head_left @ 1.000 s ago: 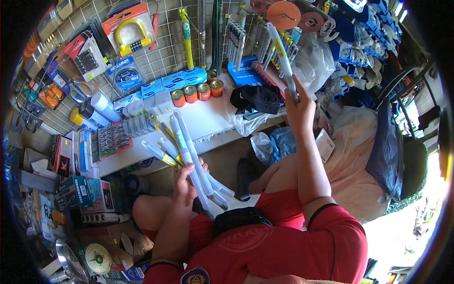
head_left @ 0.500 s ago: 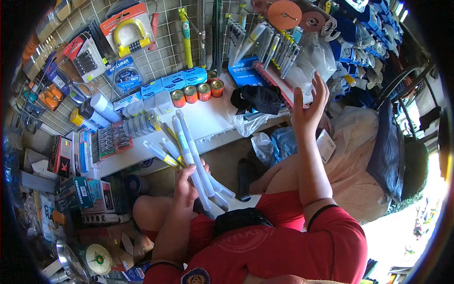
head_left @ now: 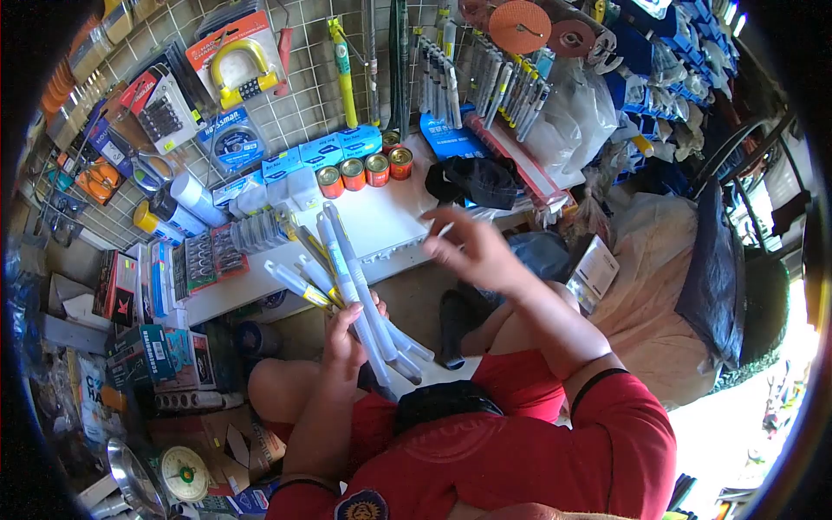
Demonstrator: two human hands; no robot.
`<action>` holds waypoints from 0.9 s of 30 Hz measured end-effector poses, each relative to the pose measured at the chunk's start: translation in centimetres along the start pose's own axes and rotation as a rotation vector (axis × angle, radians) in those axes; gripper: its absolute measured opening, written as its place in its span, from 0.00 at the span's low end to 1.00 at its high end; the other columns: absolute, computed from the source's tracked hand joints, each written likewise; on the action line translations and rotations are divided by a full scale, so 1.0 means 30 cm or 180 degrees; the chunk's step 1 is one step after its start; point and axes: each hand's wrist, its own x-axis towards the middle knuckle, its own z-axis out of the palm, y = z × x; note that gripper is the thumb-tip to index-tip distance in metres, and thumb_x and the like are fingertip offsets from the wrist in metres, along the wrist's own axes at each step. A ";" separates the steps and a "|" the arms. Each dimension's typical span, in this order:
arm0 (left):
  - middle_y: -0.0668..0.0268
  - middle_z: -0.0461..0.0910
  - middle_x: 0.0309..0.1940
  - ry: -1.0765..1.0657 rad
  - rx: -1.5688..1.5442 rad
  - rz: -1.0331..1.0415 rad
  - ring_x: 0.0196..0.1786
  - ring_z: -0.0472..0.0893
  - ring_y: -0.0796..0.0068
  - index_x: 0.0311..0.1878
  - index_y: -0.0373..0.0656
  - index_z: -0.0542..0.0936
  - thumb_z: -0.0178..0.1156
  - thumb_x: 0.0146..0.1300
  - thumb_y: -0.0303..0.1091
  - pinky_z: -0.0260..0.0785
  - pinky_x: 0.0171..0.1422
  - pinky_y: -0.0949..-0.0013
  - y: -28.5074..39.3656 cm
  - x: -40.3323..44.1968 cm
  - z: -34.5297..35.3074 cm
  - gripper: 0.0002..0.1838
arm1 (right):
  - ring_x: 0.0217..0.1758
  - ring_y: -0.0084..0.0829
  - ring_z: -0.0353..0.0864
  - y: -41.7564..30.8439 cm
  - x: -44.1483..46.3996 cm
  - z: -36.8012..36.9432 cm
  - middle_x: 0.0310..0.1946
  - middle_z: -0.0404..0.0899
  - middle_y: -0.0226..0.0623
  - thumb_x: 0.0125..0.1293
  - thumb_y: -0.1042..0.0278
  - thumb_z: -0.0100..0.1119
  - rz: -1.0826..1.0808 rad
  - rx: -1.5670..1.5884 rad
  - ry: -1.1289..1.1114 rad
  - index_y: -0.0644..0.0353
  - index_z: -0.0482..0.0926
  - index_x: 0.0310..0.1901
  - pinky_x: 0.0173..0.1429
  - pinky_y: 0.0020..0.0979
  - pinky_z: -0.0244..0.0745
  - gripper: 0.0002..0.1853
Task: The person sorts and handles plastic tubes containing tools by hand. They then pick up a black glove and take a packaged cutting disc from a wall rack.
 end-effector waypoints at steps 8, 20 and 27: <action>0.62 0.79 0.44 0.0779 0.0999 0.0669 0.47 0.80 0.69 0.55 0.37 0.75 0.63 0.60 0.28 0.73 0.54 0.64 -0.025 0.004 0.022 0.20 | 0.46 0.41 0.81 0.017 -0.100 0.294 0.44 0.78 0.49 0.54 0.49 0.79 0.0100 0.0124 -0.0974 0.67 0.63 0.65 0.51 0.39 0.77 0.46; 0.68 0.80 0.41 0.0949 0.1025 0.1181 0.42 0.80 0.78 0.49 0.38 0.78 0.67 0.61 0.24 0.73 0.49 0.70 -0.026 0.024 0.092 0.14 | 0.49 0.55 0.78 -0.003 -0.120 0.343 0.54 0.71 0.56 0.56 0.68 0.66 -0.0590 -0.0862 -0.0617 0.66 0.55 0.74 0.51 0.44 0.78 0.46; 0.68 0.80 0.39 0.1057 0.0865 0.1109 0.41 0.80 0.78 0.48 0.38 0.79 0.67 0.63 0.30 0.72 0.48 0.70 -0.012 0.016 0.095 0.13 | 0.51 0.54 0.76 -0.037 -0.120 0.366 0.53 0.68 0.55 0.61 0.70 0.62 -0.0641 -0.1332 -0.0830 0.67 0.53 0.75 0.53 0.43 0.77 0.42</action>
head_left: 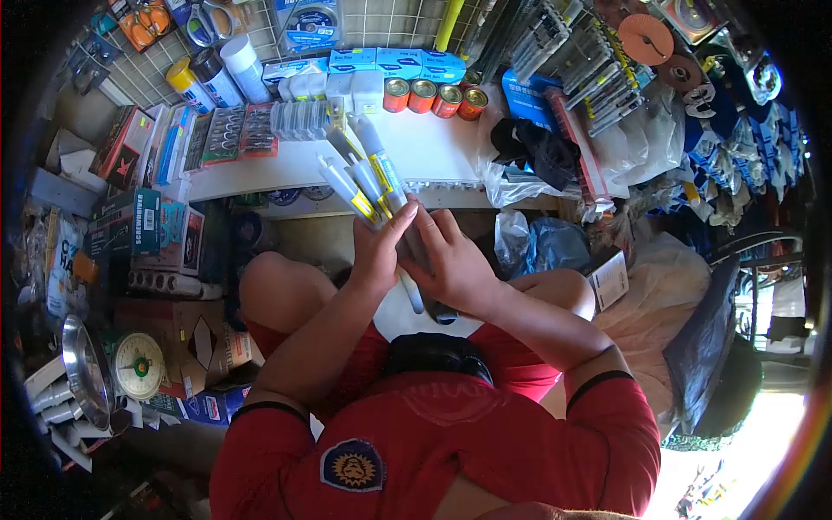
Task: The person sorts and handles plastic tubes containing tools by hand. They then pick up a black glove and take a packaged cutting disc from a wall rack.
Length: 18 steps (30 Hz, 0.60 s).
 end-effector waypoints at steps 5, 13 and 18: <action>0.64 0.81 0.42 -0.0111 -0.0189 0.0213 0.45 0.80 0.73 0.50 0.38 0.77 0.65 0.66 0.34 0.72 0.52 0.67 -0.008 0.008 -0.028 0.14 | 0.62 0.55 0.70 0.051 0.019 -0.014 0.56 0.67 0.55 0.62 0.75 0.63 -0.0588 0.0945 0.0222 0.66 0.58 0.70 0.61 0.42 0.73 0.36; 0.60 0.79 0.46 -0.0064 -0.0067 0.0332 0.50 0.81 0.68 0.60 0.39 0.72 0.60 0.70 0.38 0.74 0.55 0.62 -0.026 0.023 -0.071 0.20 | 0.56 0.63 0.74 0.014 0.019 -0.004 0.62 0.62 0.57 0.56 0.71 0.69 -0.0116 0.0471 0.0077 0.63 0.62 0.59 0.55 0.48 0.78 0.32; 0.63 0.78 0.44 0.0194 -0.0576 0.0260 0.48 0.80 0.69 0.56 0.40 0.72 0.61 0.71 0.39 0.73 0.54 0.64 -0.001 0.019 -0.038 0.18 | 0.52 0.55 0.80 0.026 0.015 -0.055 0.55 0.71 0.53 0.55 0.74 0.67 0.0210 0.0970 -0.0460 0.61 0.63 0.57 0.51 0.43 0.77 0.30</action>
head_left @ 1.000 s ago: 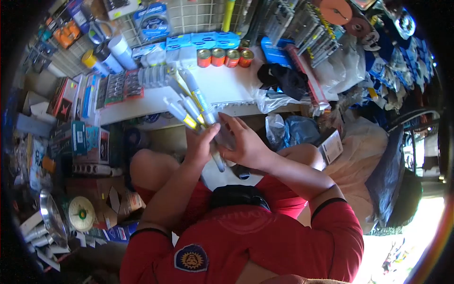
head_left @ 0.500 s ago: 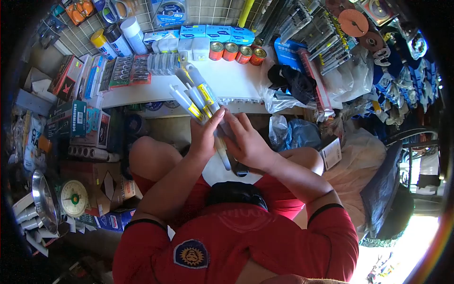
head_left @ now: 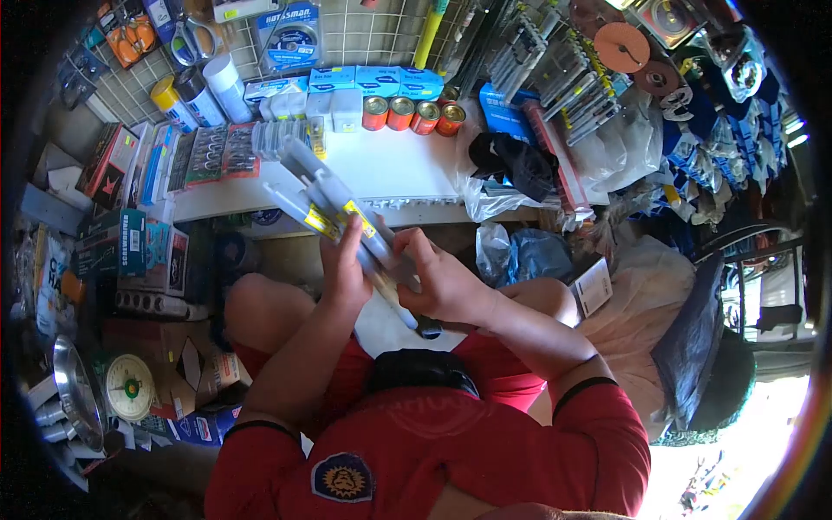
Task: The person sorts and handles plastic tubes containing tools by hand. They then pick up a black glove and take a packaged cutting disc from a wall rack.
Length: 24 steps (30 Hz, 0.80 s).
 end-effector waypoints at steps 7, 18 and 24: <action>0.61 0.75 0.52 -0.0047 -0.0852 -0.0361 0.55 0.77 0.62 0.61 0.44 0.70 0.52 0.74 0.57 0.73 0.60 0.55 0.000 0.016 -0.049 0.26 | 0.38 0.49 0.84 -0.023 0.011 -0.093 0.37 0.79 0.50 0.55 0.74 0.65 -0.0202 0.0337 -0.0400 0.55 0.64 0.58 0.40 0.40 0.74 0.30; 0.61 0.79 0.46 0.0121 -0.1019 -0.0192 0.52 0.77 0.61 0.56 0.44 0.75 0.46 0.70 0.70 0.71 0.58 0.53 0.028 0.073 -0.061 0.35 | 0.42 0.22 0.79 -0.079 -0.050 -0.228 0.39 0.83 0.36 0.66 0.74 0.62 0.0351 0.1292 -0.0861 0.55 0.67 0.65 0.46 0.28 0.74 0.26; 0.65 0.78 0.38 -0.0049 -0.1052 -0.0513 0.46 0.75 0.62 0.52 0.45 0.77 0.56 0.65 0.52 0.70 0.54 0.54 0.073 0.122 -0.117 0.22 | 0.23 0.13 0.74 -0.051 -0.072 -0.334 0.38 0.84 0.32 0.68 0.67 0.66 0.0705 0.1557 -0.1158 0.54 0.70 0.65 0.26 0.18 0.68 0.25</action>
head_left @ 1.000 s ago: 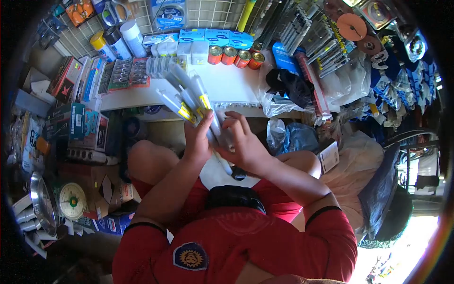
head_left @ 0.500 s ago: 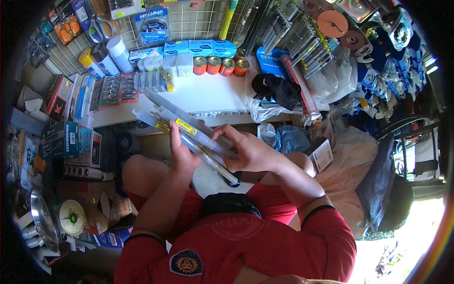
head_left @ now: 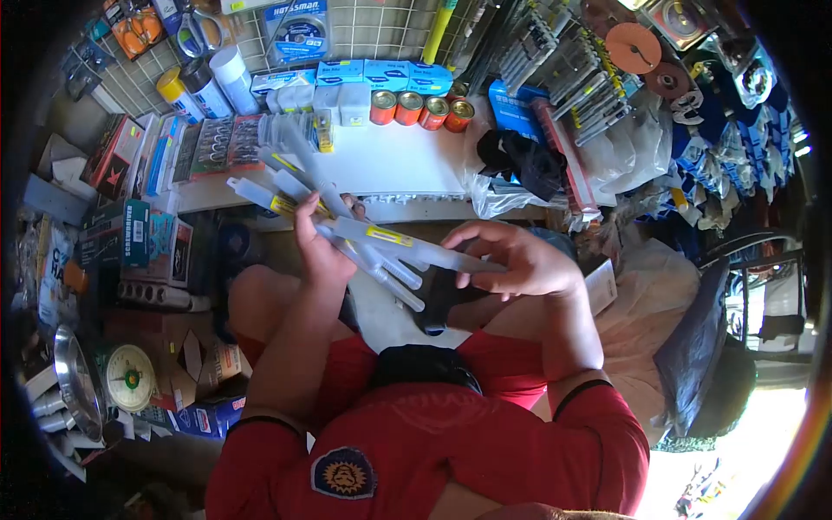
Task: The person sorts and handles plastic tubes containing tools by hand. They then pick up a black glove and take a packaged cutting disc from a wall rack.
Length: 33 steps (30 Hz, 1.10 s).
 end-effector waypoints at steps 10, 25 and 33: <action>0.70 0.71 0.38 -0.0514 0.0181 -0.0324 0.42 0.70 0.69 0.58 0.51 0.73 0.54 0.66 0.48 0.66 0.50 0.59 0.018 -0.015 0.001 0.20 | 0.19 0.17 0.72 0.034 -0.065 -0.145 0.42 0.82 0.45 0.68 0.79 0.58 -0.2245 0.0307 0.3448 0.66 0.66 0.70 0.21 0.18 0.65 0.28; 0.67 0.74 0.36 -0.1023 0.0205 -0.0549 0.41 0.74 0.67 0.59 0.47 0.71 0.56 0.66 0.41 0.67 0.52 0.58 0.011 -0.060 0.061 0.20 | 0.26 0.15 0.75 0.123 -0.079 -0.254 0.41 0.83 0.35 0.67 0.81 0.57 -0.1556 -0.0326 0.4567 0.63 0.67 0.71 0.28 0.19 0.69 0.29; 0.66 0.74 0.36 -0.1006 0.0291 -0.0577 0.41 0.74 0.66 0.60 0.46 0.70 0.56 0.65 0.41 0.67 0.52 0.58 0.003 -0.068 0.065 0.21 | 0.33 0.17 0.78 0.122 -0.054 -0.284 0.43 0.83 0.35 0.66 0.79 0.60 -0.1312 -0.0656 0.4825 0.62 0.71 0.68 0.36 0.21 0.74 0.27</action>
